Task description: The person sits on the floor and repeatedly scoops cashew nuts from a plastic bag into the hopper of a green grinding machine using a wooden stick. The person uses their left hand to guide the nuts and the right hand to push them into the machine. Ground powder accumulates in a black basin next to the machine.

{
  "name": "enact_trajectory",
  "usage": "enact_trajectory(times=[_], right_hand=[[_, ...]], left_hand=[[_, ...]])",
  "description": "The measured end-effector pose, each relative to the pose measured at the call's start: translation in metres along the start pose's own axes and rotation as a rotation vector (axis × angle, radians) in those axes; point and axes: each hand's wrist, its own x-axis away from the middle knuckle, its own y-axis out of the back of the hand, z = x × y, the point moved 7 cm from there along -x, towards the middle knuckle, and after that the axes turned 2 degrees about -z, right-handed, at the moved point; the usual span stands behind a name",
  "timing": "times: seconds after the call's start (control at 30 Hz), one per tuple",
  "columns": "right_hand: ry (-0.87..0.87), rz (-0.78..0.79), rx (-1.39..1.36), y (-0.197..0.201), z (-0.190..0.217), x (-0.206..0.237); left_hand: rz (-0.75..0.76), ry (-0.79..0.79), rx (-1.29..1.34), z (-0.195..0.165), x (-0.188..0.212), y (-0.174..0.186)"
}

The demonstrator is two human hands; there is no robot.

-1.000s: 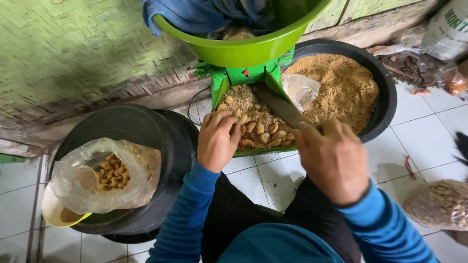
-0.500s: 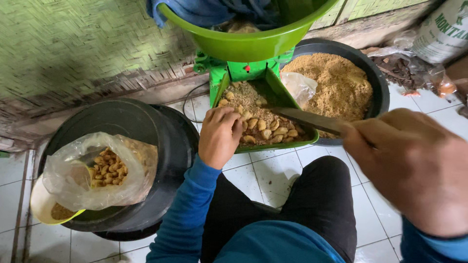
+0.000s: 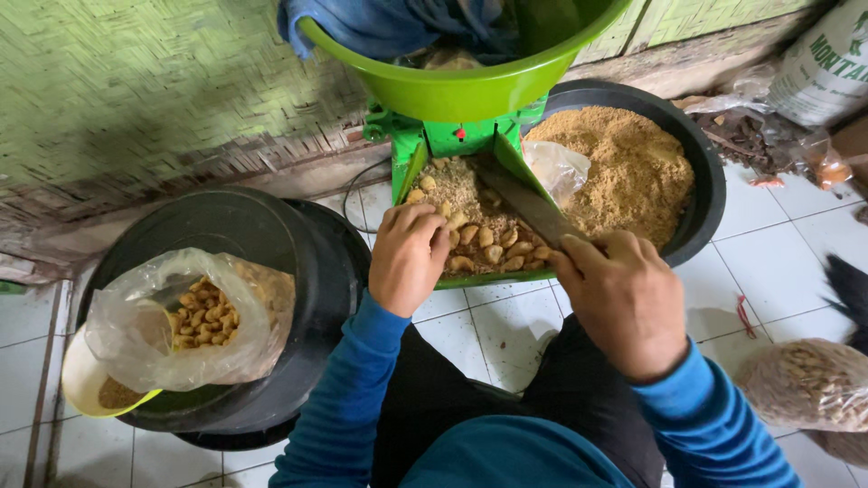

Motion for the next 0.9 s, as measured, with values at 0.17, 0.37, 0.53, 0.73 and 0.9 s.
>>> enact_trajectory(times=[0.17,0.37,0.53,0.73,0.9], right_hand=[[-0.010,0.000,-0.028,-0.032,0.000,0.000],[-0.006,0.021,0.009,-0.060,0.005,-0.006],[-0.021,0.048,0.011,-0.083,0.006,-0.014],[-0.027,0.077,0.013,-0.091,0.005,-0.018],[-0.085,0.128,-0.020,-0.085,-0.001,-0.011]], left_hand=[[0.028,0.020,-0.004,0.002,0.001,-0.001],[0.040,0.035,0.001,0.002,0.001,-0.001],[0.034,0.024,0.006,0.001,0.001,0.000],[0.041,0.034,0.002,0.001,0.000,0.001],[0.029,0.036,0.008,0.001,0.001,0.002]])
